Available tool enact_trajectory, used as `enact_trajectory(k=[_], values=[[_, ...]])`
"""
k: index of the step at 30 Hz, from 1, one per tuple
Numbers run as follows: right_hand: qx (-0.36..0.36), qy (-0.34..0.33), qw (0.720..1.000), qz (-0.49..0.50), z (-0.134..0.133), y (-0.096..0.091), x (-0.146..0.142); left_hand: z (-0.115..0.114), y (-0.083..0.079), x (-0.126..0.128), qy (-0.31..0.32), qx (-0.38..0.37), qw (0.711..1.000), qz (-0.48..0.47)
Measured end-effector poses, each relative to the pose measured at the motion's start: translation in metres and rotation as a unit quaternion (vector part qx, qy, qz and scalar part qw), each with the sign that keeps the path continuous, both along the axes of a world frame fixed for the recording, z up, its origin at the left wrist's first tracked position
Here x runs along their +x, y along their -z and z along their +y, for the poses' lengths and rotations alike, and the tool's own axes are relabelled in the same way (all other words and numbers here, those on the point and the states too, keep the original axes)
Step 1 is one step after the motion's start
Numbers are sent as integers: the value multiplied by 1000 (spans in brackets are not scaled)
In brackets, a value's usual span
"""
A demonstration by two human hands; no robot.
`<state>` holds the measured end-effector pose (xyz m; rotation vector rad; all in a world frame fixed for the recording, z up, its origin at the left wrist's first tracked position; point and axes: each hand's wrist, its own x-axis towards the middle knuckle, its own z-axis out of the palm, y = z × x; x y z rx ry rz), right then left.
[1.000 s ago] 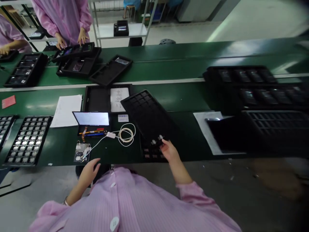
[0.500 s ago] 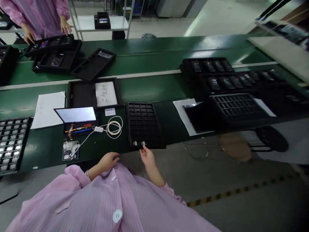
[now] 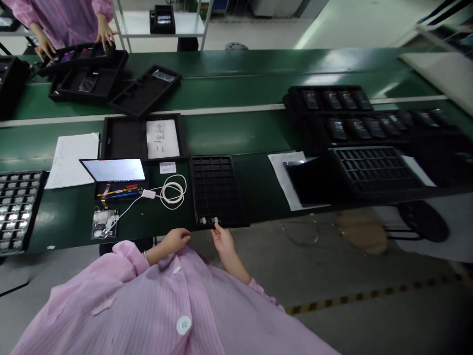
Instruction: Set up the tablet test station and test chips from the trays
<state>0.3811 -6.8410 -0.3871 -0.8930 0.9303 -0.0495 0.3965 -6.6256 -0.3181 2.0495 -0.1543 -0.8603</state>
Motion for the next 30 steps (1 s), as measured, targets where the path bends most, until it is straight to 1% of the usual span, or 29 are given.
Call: enact_trajectory(k=[3, 5, 8, 11, 12, 14, 17, 19, 21, 24, 26, 30], values=[[-15, -31, 999, 11, -3, -3, 1, -4, -1, 3, -16, -9, 1000, 12], [-27, -64, 997, 23, -6, -6, -4, -6, 0, 4, -36, -16, 999, 24], [-51, -145, 987, 57, -16, -14, -18, -12, 3, 7, -83, -31, 995, 46], [-102, -240, 960, 99, -40, -25, -24, -24, 8, 16, -151, -55, 985, 69], [-133, -258, 951, 107, -51, -28, -21, -30, 9, 21, -175, -64, 979, 77], [-221, -259, 934, 111, -77, -33, -2, -42, 13, 33, -223, -80, 967, 99], [-360, -223, 898, 117, -112, -33, 45, -61, 19, 51, -288, -80, 944, 137], [-416, -220, 871, 138, -127, -28, 76, -70, 22, 61, -323, -69, 931, 158], [-443, -233, 850, 165, -134, -21, 97, -76, 24, 68, -347, -59, 920, 174], [-453, -258, 831, 195, -139, -17, 108, -80, 24, 73, -364, -51, 910, 190], [-448, -276, 826, 202, -141, -20, 109, -80, 23, 75, -367, -45, 909, 195], [-444, -306, 820, 193, -143, -33, 109, -82, 13, 77, -358, -27, 911, 202]])
